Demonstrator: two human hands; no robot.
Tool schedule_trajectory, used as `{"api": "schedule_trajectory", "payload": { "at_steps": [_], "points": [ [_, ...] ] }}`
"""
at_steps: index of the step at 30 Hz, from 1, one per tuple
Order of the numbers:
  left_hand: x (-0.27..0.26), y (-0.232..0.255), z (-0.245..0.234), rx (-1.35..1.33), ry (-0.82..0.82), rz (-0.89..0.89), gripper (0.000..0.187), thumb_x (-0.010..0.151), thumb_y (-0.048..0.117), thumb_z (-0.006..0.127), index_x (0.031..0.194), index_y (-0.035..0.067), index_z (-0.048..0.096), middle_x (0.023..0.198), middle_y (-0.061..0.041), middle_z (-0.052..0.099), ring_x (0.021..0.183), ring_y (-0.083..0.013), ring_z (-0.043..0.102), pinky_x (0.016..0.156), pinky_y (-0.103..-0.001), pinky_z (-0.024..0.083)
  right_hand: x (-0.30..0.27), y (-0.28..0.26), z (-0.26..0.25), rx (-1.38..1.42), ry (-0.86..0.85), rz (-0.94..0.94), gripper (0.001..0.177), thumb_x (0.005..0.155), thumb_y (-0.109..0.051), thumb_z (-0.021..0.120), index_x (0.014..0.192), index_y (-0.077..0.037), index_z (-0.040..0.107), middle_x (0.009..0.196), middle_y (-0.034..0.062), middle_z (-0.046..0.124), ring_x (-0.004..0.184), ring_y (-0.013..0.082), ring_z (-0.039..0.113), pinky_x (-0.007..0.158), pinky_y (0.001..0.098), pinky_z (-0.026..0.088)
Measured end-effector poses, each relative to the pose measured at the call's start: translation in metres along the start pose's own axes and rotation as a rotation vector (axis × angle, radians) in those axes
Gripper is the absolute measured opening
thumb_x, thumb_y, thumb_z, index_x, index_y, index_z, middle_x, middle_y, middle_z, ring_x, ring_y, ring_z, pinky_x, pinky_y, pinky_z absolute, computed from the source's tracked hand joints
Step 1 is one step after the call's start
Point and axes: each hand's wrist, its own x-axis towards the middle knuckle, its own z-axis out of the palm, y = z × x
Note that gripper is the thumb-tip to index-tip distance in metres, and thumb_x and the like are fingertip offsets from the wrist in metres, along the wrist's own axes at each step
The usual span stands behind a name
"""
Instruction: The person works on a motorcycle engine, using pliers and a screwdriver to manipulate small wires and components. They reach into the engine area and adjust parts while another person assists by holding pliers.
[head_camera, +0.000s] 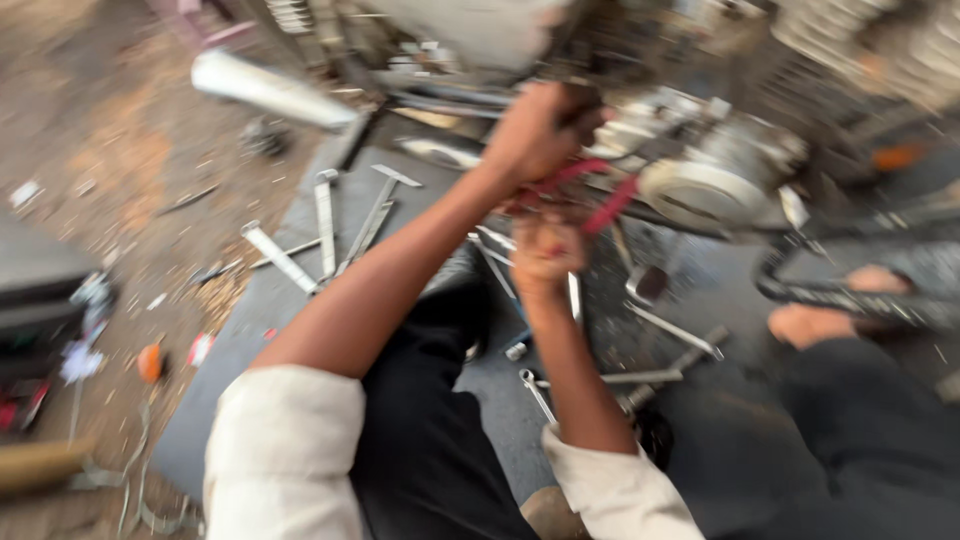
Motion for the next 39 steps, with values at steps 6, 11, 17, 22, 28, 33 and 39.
{"api": "schedule_trajectory", "payload": {
  "at_steps": [6, 11, 17, 22, 28, 33, 39],
  "points": [
    [0.002, 0.01, 0.001, 0.013, 0.004, 0.012, 0.034, 0.097, 0.036, 0.069, 0.086, 0.004, 0.073, 0.065, -0.009, 0.07, 0.055, -0.0255, 0.067, 0.054, -0.04, 0.049, 0.011, 0.027, -0.034, 0.01, -0.119, -0.118, 0.051, 0.087, -0.008, 0.056, 0.138, -0.005, 0.052, 0.125, 0.0109, 0.066, 0.112, 0.0232, 0.065, 0.101, 0.0464, 0.054],
    [0.0, 0.005, -0.001, 0.035, 0.058, 0.057, 0.038, 0.1, 0.04, 0.071, 0.085, 0.004, 0.072, 0.067, -0.011, 0.069, 0.061, -0.0295, 0.07, 0.058, -0.041, 0.051, 0.026, 0.039, -0.042, -0.101, -0.102, -0.118, 0.059, 0.09, -0.005, 0.057, 0.147, -0.003, 0.042, 0.129, 0.0128, 0.061, 0.119, 0.0202, 0.06, 0.11, 0.0369, 0.045],
    [-0.004, 0.009, 0.002, 0.188, 0.071, 0.128, 0.028, 0.098, 0.035, 0.072, 0.094, 0.008, 0.076, 0.076, -0.013, 0.072, 0.071, -0.0365, 0.069, 0.064, -0.047, 0.053, 0.002, -0.013, -0.02, -0.261, -0.075, 0.143, 0.084, 0.083, -0.005, 0.058, 0.16, -0.016, 0.024, 0.146, 0.0132, 0.049, 0.127, 0.0263, 0.057, 0.101, 0.0483, 0.052],
    [0.003, 0.01, 0.027, 0.175, 0.018, 0.173, 0.023, 0.096, 0.032, 0.07, 0.099, 0.009, 0.074, 0.086, -0.01, 0.076, 0.075, -0.0354, 0.071, 0.065, -0.048, 0.054, -0.064, -0.09, 0.003, -0.344, -0.188, 0.398, 0.1, 0.082, -0.006, 0.054, 0.164, -0.02, -0.001, 0.151, 0.0187, 0.044, 0.133, 0.0357, 0.059, 0.097, 0.0541, 0.062],
    [0.018, 0.012, 0.075, 0.277, 0.036, 0.216, 0.021, 0.091, 0.028, 0.073, 0.103, 0.011, 0.077, 0.092, -0.014, 0.073, 0.075, -0.0383, 0.07, 0.063, -0.05, 0.054, -0.104, -0.085, -0.016, -0.676, -0.124, 0.211, 0.107, 0.079, -0.004, 0.054, 0.166, -0.014, -0.007, 0.147, 0.0242, 0.045, 0.118, 0.0346, 0.063, 0.087, 0.0487, 0.064],
    [0.048, 0.008, 0.096, 0.357, -0.022, 0.034, 0.017, 0.089, 0.028, 0.075, 0.099, 0.014, 0.078, 0.091, -0.014, 0.072, 0.076, -0.0342, 0.072, 0.065, -0.05, 0.054, -0.116, -0.088, -0.037, -0.727, 0.065, 0.201, 0.103, 0.081, -0.004, 0.052, 0.166, -0.012, -0.006, 0.141, 0.0229, 0.049, 0.106, 0.0311, 0.066, 0.082, 0.043, 0.064],
    [0.053, 0.009, 0.097, 0.426, 0.089, 0.111, 0.021, 0.077, 0.026, 0.082, 0.084, 0.006, 0.077, 0.085, -0.02, 0.071, 0.077, -0.0363, 0.071, 0.068, -0.049, 0.055, -0.117, -0.097, -0.057, -0.862, 0.174, 0.169, 0.098, 0.08, 0.0, 0.047, 0.164, -0.011, -0.002, 0.131, 0.0211, 0.055, 0.096, 0.0272, 0.068, 0.074, 0.0413, 0.065]
  ]
}}
